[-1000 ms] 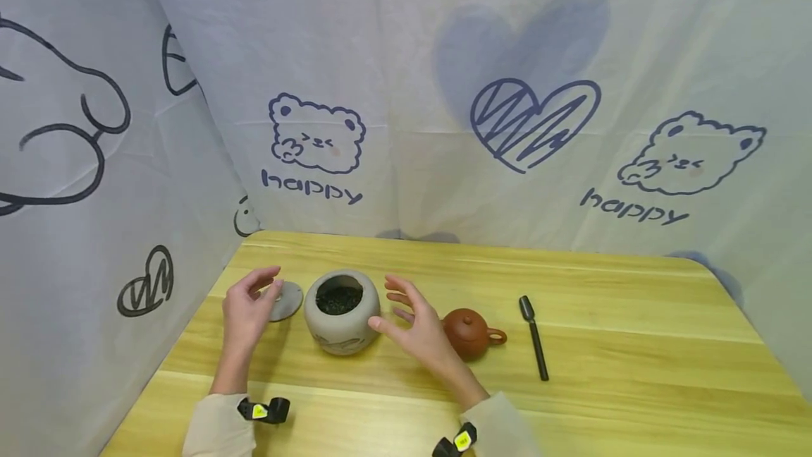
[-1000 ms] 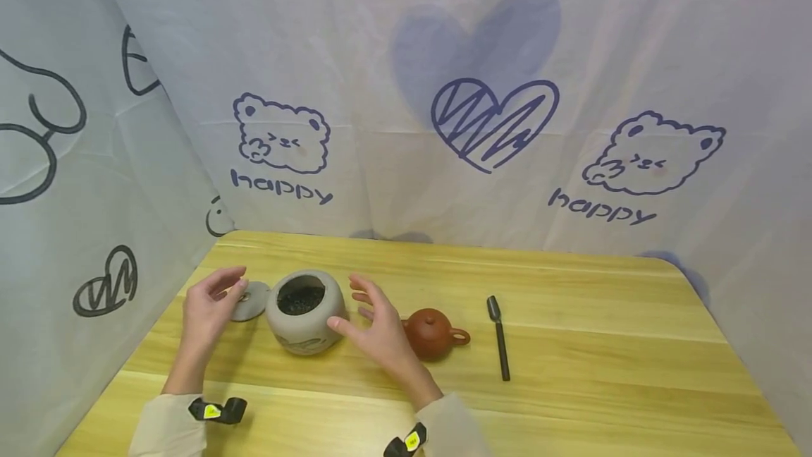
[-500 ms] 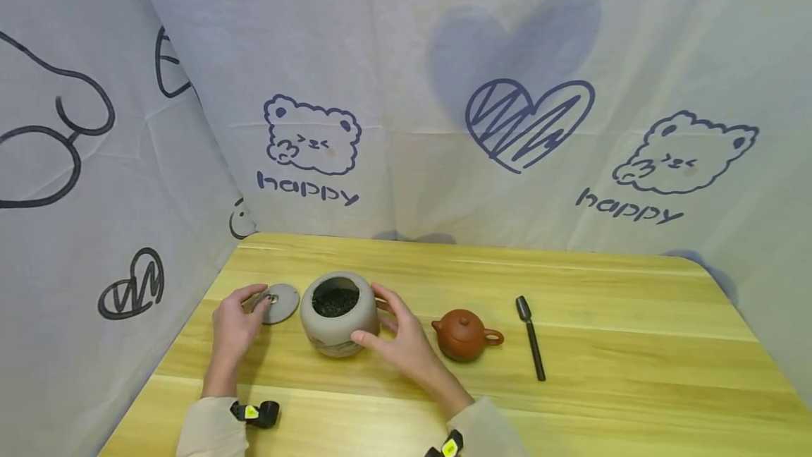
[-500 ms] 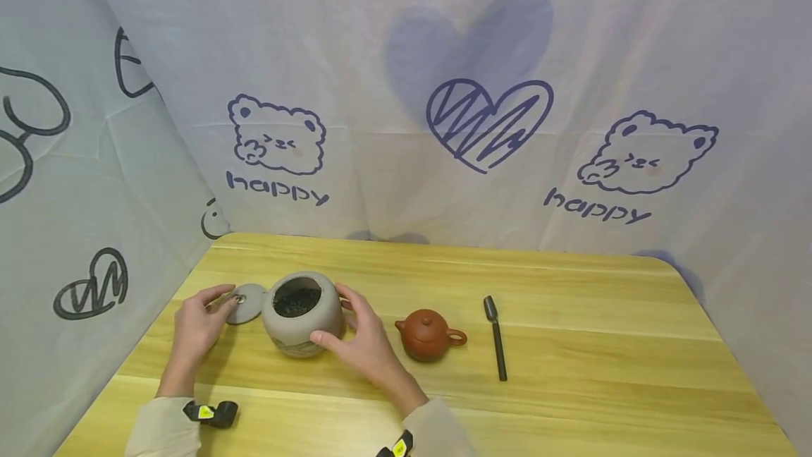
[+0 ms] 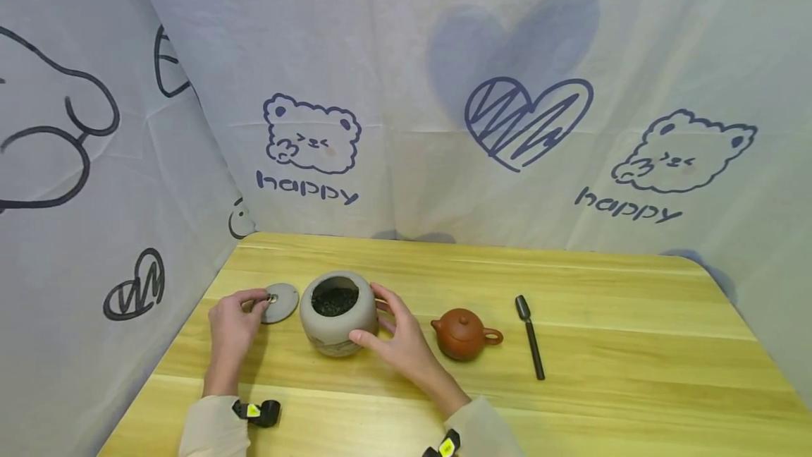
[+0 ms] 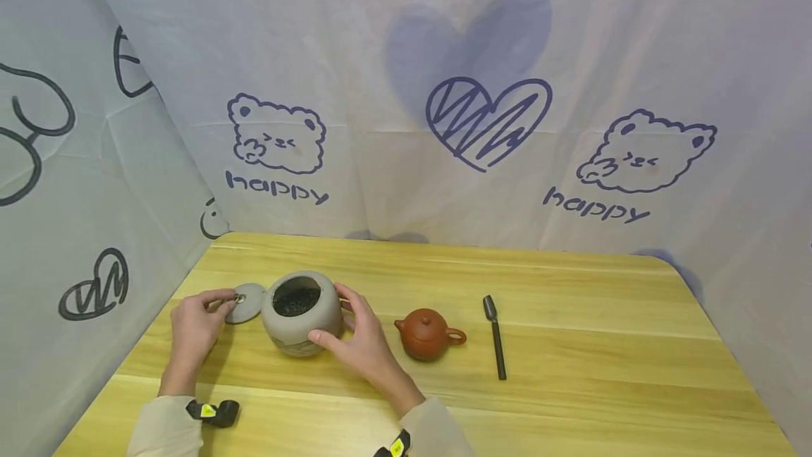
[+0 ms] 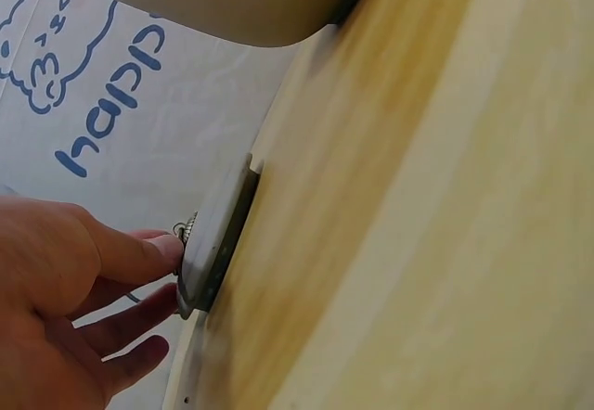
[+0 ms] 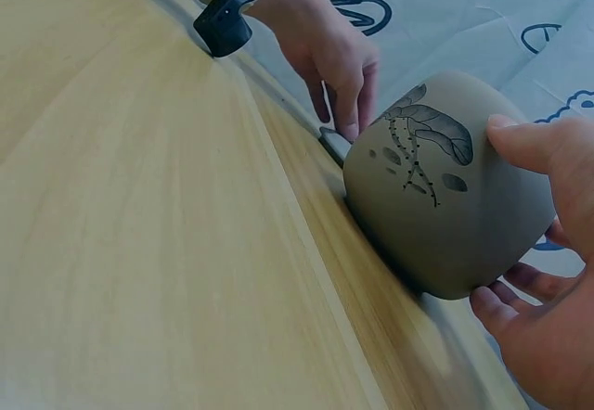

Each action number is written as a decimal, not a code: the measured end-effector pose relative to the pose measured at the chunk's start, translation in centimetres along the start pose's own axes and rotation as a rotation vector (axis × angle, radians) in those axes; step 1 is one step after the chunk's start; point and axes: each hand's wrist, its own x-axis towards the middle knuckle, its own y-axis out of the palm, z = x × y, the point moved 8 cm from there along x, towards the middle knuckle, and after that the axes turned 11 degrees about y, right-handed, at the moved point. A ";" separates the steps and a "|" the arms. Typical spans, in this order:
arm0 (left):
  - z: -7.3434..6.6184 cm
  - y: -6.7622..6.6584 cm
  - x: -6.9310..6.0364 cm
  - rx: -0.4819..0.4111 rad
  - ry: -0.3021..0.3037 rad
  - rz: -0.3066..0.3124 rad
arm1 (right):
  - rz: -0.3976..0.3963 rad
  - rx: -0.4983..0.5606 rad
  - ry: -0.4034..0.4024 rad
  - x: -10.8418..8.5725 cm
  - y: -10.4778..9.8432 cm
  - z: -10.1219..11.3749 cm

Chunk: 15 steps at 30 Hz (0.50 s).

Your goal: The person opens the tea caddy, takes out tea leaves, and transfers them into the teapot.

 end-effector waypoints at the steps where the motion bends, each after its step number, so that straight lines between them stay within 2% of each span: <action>1: -0.1 0.0 0.0 0.008 0.000 0.000 | 0.001 0.001 -0.001 0.0 0.0 0.0; 5: -0.4 -0.1 0.1 0.029 0.012 0.009 | 0.002 0.003 0.005 0.0 0.0 0.1; 11: -1.3 -0.2 0.2 0.045 0.072 0.009 | 0.000 0.008 0.010 0.1 0.0 0.1; 15: -1.4 -0.1 0.2 0.059 0.068 0.023 | 0.002 0.013 0.008 0.2 -0.1 0.0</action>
